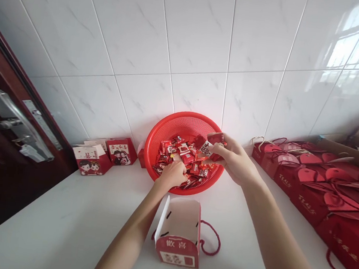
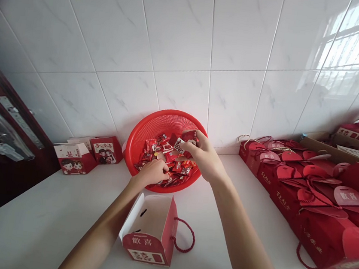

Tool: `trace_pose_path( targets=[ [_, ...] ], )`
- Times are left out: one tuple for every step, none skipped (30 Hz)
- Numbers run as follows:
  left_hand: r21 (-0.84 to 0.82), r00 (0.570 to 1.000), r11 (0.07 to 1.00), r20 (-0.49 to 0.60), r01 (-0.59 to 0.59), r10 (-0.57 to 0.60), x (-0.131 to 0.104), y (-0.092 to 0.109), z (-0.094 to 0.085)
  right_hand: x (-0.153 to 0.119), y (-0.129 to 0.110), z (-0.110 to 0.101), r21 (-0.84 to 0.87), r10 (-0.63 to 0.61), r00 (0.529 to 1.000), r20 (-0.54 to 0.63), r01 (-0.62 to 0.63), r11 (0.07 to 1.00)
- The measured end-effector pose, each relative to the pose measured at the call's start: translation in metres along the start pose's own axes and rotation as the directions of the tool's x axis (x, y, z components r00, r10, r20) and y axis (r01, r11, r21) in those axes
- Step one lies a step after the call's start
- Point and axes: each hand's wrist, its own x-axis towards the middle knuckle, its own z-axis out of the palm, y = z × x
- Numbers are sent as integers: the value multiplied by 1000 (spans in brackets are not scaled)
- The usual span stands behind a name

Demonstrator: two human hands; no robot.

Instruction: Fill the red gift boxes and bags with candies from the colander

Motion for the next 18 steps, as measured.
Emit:
trace_pose_path(
  targets=[
    [-1,1000,1000,-2,1,-1,0,0,1,0,0,0,10,7,1000,4,-7,1000],
    [-4,1000,1000,-4,3,-3,0,0,1,0,0,0,20,14,1000,9,-15,1000],
    [-8,1000,1000,-7,4,-4,0,0,2,0,0,0,29,21,1000,13,-22,999],
    [-14,1000,1000,-8,3,-3,1,0,2,0,0,0,36,26,999,18,-27,999],
    [-22,1000,1000,-9,-1,1,1,0,2,0,0,0,41,29,999,21,-30,999],
    [-33,1000,999,-7,-8,8,1,-1,2,0,0,0,47,30,999,23,-31,998],
    [-48,1000,999,-3,-17,17,1,-1,2,0,0,0,51,30,999,23,-31,998],
    [-65,1000,997,4,-29,29,1,-2,2,0,0,0,55,30,999,21,-31,998],
    [-86,999,995,12,-41,42,2,-3,2,0,0,0,59,29,999,18,-30,998],
    [-106,998,993,18,-51,53,2,-5,2,1,0,0,62,29,999,14,-29,998],
    [-126,998,990,22,-59,62,3,-6,2,1,0,0,65,30,1000,10,-30,997],
    [-144,997,988,22,-64,67,3,-7,3,1,0,1,67,32,999,8,-32,997],
    [-160,997,985,20,-66,71,4,-7,4,1,1,1,69,34,999,8,-34,997],
    [-173,997,983,15,-68,71,4,-8,5,1,1,1,70,35,999,11,-36,997],
    [-185,997,980,10,-68,71,5,-8,6,1,1,1,70,36,999,15,-37,997],
    [-199,997,978,3,-69,71,5,-8,6,1,1,1,69,36,999,17,-37,997],
    [-215,997,974,-3,-72,73,5,-8,5,1,2,1,68,36,999,18,-37,997],
    [-234,997,969,-10,-78,78,4,-8,4,1,2,0,67,35,999,19,-36,997]
  ],
)
